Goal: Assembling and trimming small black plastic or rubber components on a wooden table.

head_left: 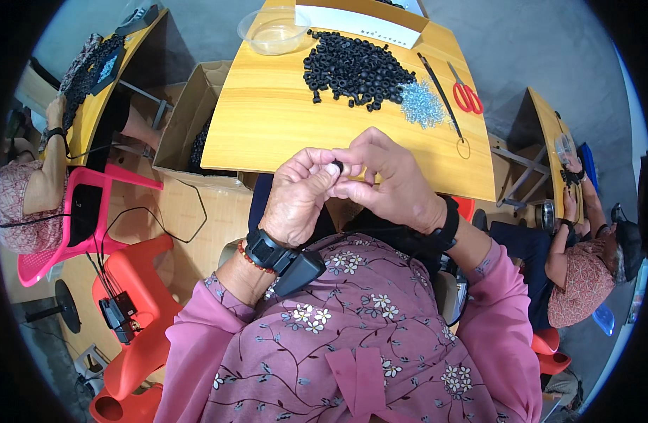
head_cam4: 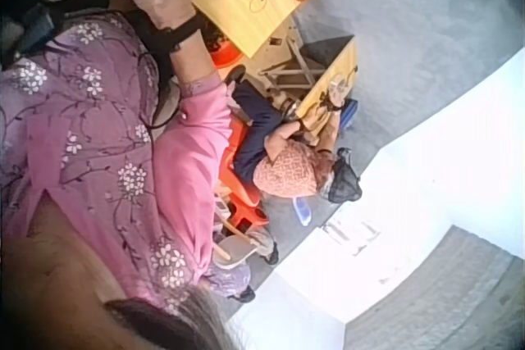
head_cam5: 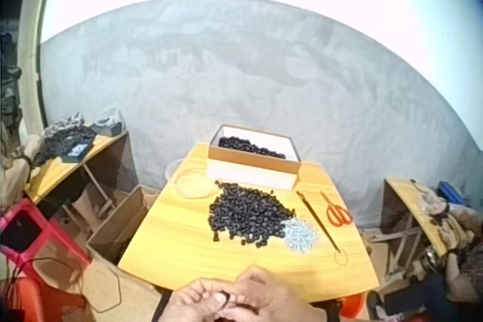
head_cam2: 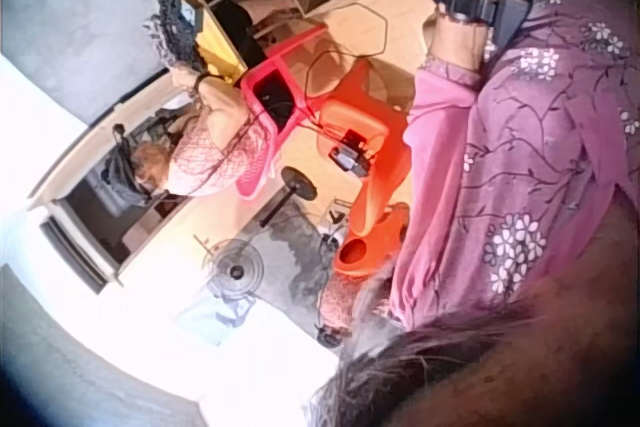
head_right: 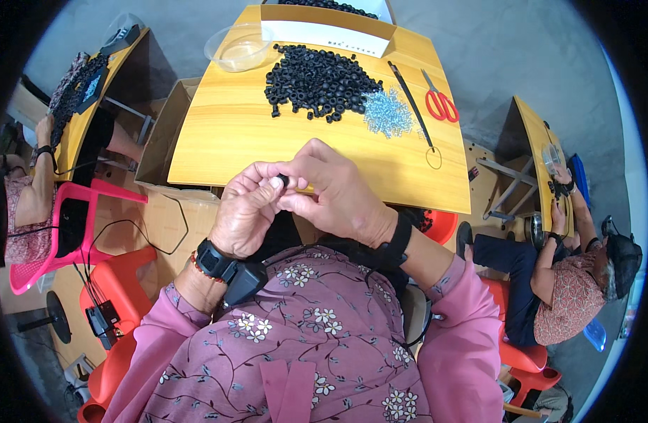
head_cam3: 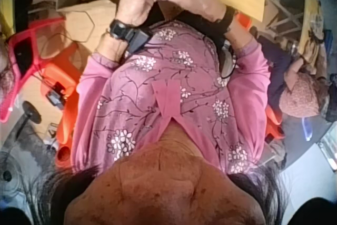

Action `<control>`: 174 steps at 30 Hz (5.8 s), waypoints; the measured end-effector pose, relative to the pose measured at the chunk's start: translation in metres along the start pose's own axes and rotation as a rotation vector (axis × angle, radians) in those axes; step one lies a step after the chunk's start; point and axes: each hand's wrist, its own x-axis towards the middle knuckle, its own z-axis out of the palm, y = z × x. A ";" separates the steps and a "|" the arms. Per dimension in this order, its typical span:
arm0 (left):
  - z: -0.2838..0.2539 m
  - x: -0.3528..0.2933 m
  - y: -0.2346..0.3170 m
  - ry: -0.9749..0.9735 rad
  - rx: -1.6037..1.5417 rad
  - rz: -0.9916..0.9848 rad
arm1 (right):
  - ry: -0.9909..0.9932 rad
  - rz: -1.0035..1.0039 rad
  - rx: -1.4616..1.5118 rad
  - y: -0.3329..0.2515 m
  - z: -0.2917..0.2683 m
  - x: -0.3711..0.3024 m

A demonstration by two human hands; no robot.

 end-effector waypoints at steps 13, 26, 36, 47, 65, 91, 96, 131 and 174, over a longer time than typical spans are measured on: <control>-0.005 -0.004 0.005 0.058 -0.158 -0.145 | 0.110 -0.268 -0.316 0.012 0.017 0.009; -0.009 0.000 0.004 -0.006 -0.183 -0.188 | 0.144 -0.219 -0.197 0.009 0.014 0.005; -0.005 -0.002 -0.005 0.029 -0.113 -0.033 | 0.128 -0.062 -0.091 0.004 0.018 0.003; -0.005 -0.001 -0.004 0.052 -0.104 0.004 | 0.176 -0.135 -0.128 0.017 0.020 0.003; -0.004 -0.006 -0.006 0.056 -0.122 0.003 | 0.193 -0.290 -0.302 0.013 0.017 0.004; 0.001 -0.001 -0.005 0.016 -0.110 0.030 | 0.151 -0.182 -0.093 0.016 0.017 0.001; 0.004 -0.001 -0.005 0.080 -0.096 0.071 | 0.116 -0.141 -0.030 0.015 0.017 0.003; -0.002 -0.002 -0.011 0.046 0.041 0.084 | 0.097 -0.140 -0.216 0.016 0.011 -0.005; 0.001 0.001 -0.006 0.028 0.266 0.040 | 0.026 0.261 0.446 0.022 -0.002 -0.016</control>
